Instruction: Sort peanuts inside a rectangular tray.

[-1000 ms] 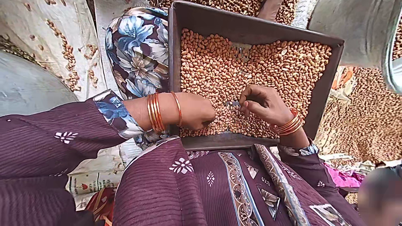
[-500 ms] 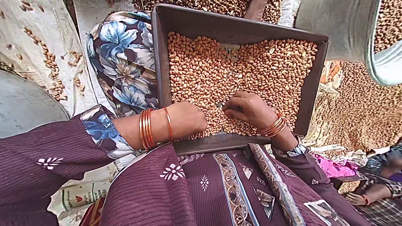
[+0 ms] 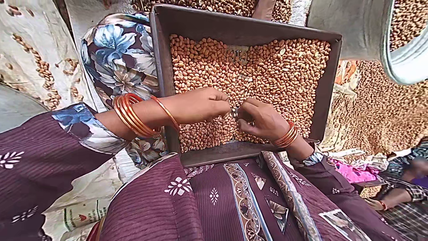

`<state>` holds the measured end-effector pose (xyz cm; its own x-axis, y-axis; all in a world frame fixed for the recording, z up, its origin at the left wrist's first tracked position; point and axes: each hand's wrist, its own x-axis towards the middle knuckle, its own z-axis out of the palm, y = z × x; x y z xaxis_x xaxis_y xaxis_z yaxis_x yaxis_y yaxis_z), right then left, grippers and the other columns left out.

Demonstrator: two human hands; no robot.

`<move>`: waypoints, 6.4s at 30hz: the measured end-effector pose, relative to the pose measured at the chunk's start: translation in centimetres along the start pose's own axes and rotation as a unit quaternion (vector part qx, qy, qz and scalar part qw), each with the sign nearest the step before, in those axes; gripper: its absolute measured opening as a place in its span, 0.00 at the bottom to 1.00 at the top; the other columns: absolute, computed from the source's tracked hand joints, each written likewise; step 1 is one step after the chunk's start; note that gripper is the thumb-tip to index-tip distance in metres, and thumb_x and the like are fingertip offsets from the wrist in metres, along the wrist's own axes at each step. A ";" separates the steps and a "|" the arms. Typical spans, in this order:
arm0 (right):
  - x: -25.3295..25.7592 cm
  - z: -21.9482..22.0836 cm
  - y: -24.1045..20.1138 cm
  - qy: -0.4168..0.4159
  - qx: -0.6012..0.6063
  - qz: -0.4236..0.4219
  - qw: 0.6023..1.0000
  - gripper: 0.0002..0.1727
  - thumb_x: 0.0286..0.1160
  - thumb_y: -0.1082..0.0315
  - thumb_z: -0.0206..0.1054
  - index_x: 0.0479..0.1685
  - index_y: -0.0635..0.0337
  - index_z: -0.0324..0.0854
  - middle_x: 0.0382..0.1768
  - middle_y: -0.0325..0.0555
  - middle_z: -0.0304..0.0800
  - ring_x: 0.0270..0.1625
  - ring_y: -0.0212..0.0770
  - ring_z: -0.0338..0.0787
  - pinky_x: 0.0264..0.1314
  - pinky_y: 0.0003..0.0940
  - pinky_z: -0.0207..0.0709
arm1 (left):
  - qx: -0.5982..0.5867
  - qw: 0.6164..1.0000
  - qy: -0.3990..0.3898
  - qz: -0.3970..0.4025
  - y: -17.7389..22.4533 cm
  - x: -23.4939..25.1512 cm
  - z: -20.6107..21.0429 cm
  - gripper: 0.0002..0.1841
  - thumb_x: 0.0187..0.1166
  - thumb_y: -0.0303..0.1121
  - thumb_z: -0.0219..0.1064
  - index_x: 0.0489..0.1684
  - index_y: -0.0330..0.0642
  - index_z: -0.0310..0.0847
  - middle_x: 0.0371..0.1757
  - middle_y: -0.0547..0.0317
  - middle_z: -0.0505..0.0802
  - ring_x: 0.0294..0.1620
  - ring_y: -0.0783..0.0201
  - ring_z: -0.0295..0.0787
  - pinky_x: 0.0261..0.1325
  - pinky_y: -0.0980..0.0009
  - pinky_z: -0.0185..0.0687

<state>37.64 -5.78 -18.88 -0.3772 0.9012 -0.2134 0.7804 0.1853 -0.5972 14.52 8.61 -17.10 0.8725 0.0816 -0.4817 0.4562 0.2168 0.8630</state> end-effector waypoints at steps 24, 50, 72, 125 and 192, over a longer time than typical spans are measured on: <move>1.0 -2.8 1.5 0.054 -0.177 0.132 0.974 0.07 0.79 0.69 0.69 0.41 0.63 0.89 0.37 0.56 0.88 0.37 0.56 0.91 0.36 0.50 0.84 | -0.240 0.959 0.104 -0.111 -0.5 0.8 1.2 0.15 0.95 0.33 0.49 0.45 0.41 0.84 0.31 0.62 0.88 0.27 0.72 0.85 0.34 0.80 0.83; 0.9 -2.4 1.9 -0.006 -0.140 0.035 0.989 0.06 0.79 0.72 0.67 0.40 0.65 0.89 0.39 0.57 0.89 0.42 0.55 0.93 0.44 0.47 0.87 | -0.165 0.976 0.089 -0.107 -0.3 0.8 0.9 0.12 0.93 0.32 0.52 0.50 0.39 0.82 0.39 0.58 0.91 0.35 0.71 0.91 0.41 0.78 0.86; 6.7 -3.7 2.6 0.008 -0.221 0.077 0.972 0.10 0.83 0.67 0.65 0.46 0.62 0.89 0.50 0.58 0.91 0.49 0.61 0.94 0.41 0.56 0.85 | -0.239 0.961 0.118 -0.076 -0.3 0.8 -0.2 0.15 0.94 0.33 0.50 0.47 0.40 0.84 0.39 0.61 0.92 0.37 0.71 0.91 0.45 0.76 0.87; 8.0 -6.8 0.7 0.060 -0.111 0.110 0.986 0.21 0.86 0.73 0.54 0.74 0.58 0.78 0.58 0.56 0.86 0.46 0.51 0.92 0.44 0.50 0.87 | -0.244 0.916 0.319 0.012 2.5 -0.5 -5.0 0.18 0.94 0.32 0.48 0.38 0.48 0.86 0.28 0.69 0.85 0.25 0.76 0.80 0.28 0.84 0.75; 5.5 3.7 -5.6 -0.050 -0.079 -0.154 0.984 0.06 0.78 0.71 0.67 0.41 0.58 0.91 0.42 0.51 0.88 0.44 0.49 0.91 0.36 0.38 0.85 | 0.074 0.986 0.119 -0.094 1.3 -0.1 -3.7 0.18 0.95 0.43 0.50 0.53 0.41 0.84 0.45 0.58 0.92 0.41 0.70 0.92 0.48 0.71 0.88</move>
<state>29.32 -3.33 -19.58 -0.6493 0.7508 -0.1216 0.6863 0.5094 -0.5192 14.43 12.46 -16.47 0.7129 0.2836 -0.6413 0.6412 0.1068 0.7599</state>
